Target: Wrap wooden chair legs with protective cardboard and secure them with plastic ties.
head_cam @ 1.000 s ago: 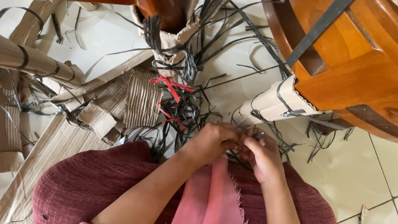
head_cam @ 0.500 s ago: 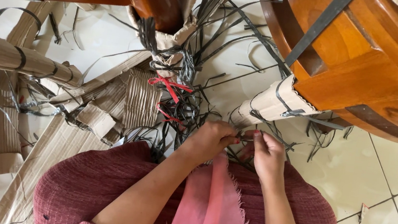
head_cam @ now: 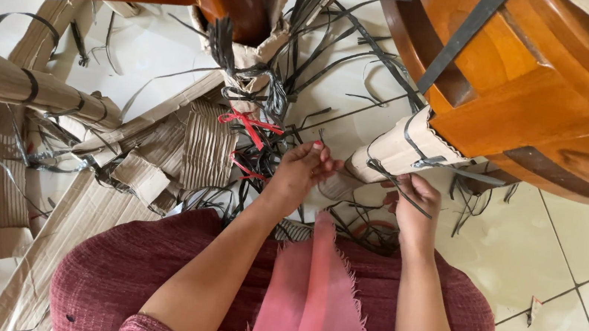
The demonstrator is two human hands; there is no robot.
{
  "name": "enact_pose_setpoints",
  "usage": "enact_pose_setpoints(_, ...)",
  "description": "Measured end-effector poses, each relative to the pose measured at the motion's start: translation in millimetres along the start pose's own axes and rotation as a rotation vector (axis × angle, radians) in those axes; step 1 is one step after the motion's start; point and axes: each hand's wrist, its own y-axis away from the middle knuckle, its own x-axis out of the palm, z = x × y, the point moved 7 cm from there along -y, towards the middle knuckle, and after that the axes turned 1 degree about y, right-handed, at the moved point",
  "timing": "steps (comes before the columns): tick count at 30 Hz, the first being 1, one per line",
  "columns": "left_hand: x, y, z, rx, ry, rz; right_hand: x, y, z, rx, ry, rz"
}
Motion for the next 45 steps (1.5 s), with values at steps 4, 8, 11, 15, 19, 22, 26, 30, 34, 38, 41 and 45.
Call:
enact_pose_setpoints(4, -3, -4, 18, -0.028, 0.077, 0.026, -4, -32, -56, -0.044, -0.027, -0.012)
enact_pose_setpoints(8, 5, 0, 13, -0.039, -0.345, 0.068, -3, -14, -23, -0.081, -0.108, 0.0)
enact_pose_setpoints(11, 21, 22, -9, 0.022, -0.607, 0.17, -2, -10, -14, -0.066, -0.189, 0.043)
enact_pose_setpoints(15, 27, 20, 2, 0.174, -0.703, 0.234, -5, -5, -8, -0.016, -0.244, 0.13)
enact_pose_setpoints(19, 25, 15, 3, 0.196, -0.687, 0.151, -5, 11, 16, 0.011, -0.227, 0.198)
enact_pose_setpoints(22, 18, 9, 10, 0.136, -0.695, 0.12, -4, 13, 18, -0.015, -0.16, 0.242)
enact_pose_setpoints(26, 25, 14, -2, 0.137, -0.747, 0.179, 1, 22, 33, -0.038, -0.082, 0.304)
enact_pose_setpoints(30, 25, 15, 3, 0.157, -0.741, 0.185, 2, 27, 43, -0.033, -0.006, 0.34)
enact_pose_setpoints(34, 21, 8, 14, 0.141, -0.666, 0.196, 4, 25, 26, 0.008, 0.022, 0.349)
enact_pose_setpoints(38, 19, 6, 24, 0.135, -0.644, 0.167, 6, 30, 33, -0.017, 0.156, 0.412)
enact_pose_setpoints(41, 20, 7, 25, 0.101, -0.629, 0.139, 9, 38, 53, -0.054, 0.291, 0.447)
enact_pose_setpoints(45, 22, 11, 21, 0.06, -0.602, 0.11, 17, 36, 39, -0.113, 0.511, 0.474)
